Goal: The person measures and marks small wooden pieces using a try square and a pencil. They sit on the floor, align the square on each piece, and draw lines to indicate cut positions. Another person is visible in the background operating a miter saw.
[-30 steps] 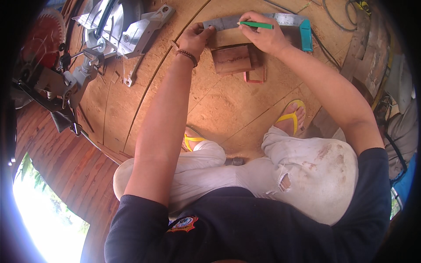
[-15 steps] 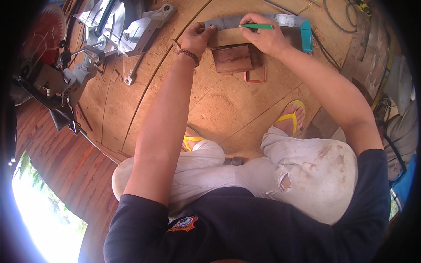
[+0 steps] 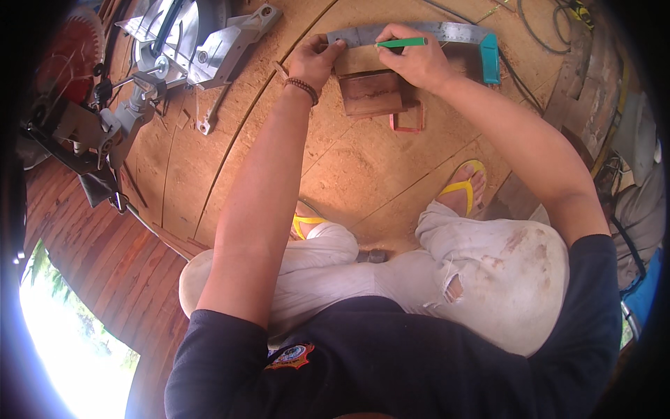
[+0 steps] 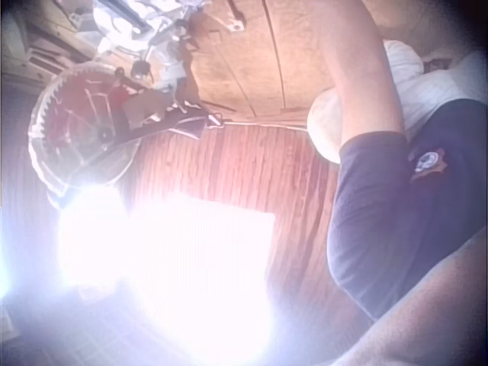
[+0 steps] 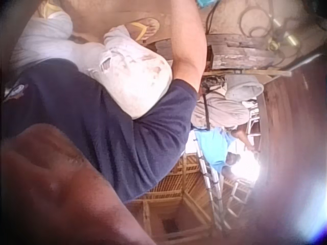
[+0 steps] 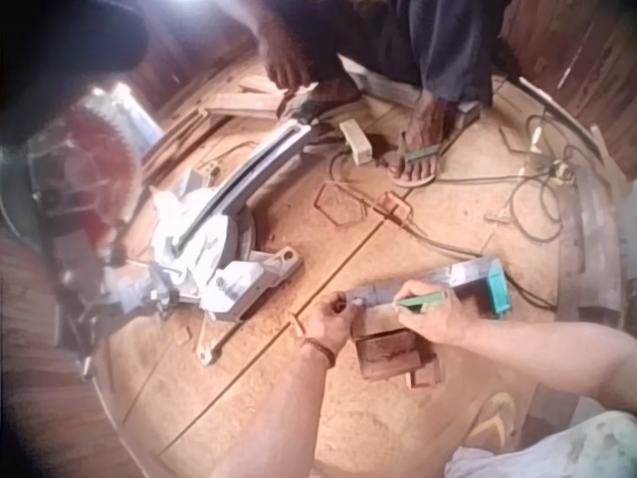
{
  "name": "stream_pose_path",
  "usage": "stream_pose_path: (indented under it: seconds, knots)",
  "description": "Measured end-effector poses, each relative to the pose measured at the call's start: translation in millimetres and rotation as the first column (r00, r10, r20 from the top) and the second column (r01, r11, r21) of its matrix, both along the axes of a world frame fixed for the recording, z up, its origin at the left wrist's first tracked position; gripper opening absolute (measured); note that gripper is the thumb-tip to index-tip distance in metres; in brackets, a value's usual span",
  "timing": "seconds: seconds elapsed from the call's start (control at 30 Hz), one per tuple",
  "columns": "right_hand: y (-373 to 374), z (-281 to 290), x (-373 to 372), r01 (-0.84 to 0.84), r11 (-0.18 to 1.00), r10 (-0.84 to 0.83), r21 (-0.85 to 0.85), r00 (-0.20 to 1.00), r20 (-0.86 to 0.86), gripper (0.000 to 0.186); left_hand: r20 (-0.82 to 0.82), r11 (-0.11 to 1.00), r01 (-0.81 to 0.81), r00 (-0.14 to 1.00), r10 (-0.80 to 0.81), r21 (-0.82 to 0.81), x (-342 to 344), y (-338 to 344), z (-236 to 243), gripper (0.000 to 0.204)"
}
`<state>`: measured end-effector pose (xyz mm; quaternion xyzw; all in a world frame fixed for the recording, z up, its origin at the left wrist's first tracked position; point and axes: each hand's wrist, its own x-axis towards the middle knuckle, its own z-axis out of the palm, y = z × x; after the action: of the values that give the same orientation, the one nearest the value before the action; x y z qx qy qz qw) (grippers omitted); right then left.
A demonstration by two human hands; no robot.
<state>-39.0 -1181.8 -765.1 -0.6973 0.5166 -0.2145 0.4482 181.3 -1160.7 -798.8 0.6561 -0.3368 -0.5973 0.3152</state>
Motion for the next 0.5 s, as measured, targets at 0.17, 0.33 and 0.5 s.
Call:
stream_pose_path:
  seconds: [0.17, 0.33, 0.5]
  knots:
    - [-0.3, -1.6, -0.3, 0.000, 0.999, 0.000, -0.032, 1.000, 0.023, 0.018, -0.002, 1.000, -0.017, 1.000, 0.017, 0.003, -1.0, -0.1, 2.8, 0.028]
    - [-0.1, -2.7, 0.0, -0.002, 0.999, 0.003, -0.043, 1.000, 0.021, 0.017, -0.005, 1.000, -0.013, 1.000, 0.013, 0.012, 0.2, 0.1, 3.6, 0.029]
    - [-1.3, -4.7, -0.2, -0.027, 0.996, 0.027, -0.088, 1.000, 0.008, 0.016, 0.004, 1.000, -0.013, 1.000, 0.013, -0.008, -1.0, 0.7, 5.0, 0.026]
